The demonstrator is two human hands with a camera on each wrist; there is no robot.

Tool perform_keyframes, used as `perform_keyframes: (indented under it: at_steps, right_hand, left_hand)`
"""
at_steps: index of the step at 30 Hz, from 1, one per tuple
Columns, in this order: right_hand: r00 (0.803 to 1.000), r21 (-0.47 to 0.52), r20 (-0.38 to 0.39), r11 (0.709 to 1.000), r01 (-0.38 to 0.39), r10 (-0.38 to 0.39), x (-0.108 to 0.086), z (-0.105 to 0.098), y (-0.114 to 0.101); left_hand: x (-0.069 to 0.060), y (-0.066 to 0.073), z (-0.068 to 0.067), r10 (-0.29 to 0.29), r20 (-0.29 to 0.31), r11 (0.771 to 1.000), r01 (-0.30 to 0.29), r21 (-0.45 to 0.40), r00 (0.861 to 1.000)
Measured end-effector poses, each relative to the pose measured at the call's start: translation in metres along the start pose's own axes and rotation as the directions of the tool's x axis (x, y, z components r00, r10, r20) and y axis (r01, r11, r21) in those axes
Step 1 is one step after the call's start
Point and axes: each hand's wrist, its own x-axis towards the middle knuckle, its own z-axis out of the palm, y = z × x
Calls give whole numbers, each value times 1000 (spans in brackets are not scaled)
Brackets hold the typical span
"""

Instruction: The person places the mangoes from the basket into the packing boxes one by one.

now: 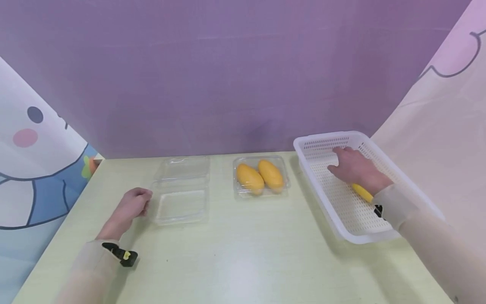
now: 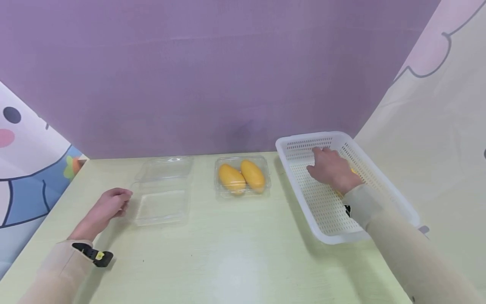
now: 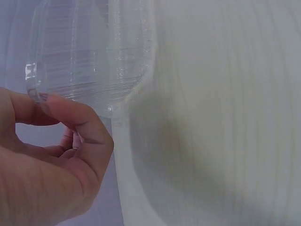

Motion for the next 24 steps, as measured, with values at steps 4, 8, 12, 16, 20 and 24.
perform_keyframes:
  at_steps: [4, 8, 12, 16, 20, 24]
  right_hand:
    - [1000, 13, 16, 1000, -27, 27, 2, 0, 13]
    - [998, 28, 33, 998, -62, 61, 3, 0, 28]
    - [995, 47, 40, 995, -89, 87, 5, 1, 40]
    - [992, 71, 60, 991, -115, 110, 8, 2, 48]
    - [980, 103, 118, 980, -170, 158, 7, 1, 53]
    - [967, 101, 166, 972, -211, 193, 5, 2, 57]
  left_hand:
    - [1, 2, 3, -5, 3, 1000, 5, -10, 1000]
    - [2, 5, 7, -9, 7, 1000, 9, -26, 1000]
    - [2, 7, 11, -5, 3, 999, 5, -39, 1000]
    - [3, 8, 14, 8, -6, 999, -8, -43, 1000]
    - [5, 7, 16, 16, -14, 998, -17, -54, 1000]
    - [6, 6, 18, 14, -18, 998, -15, -62, 1000]
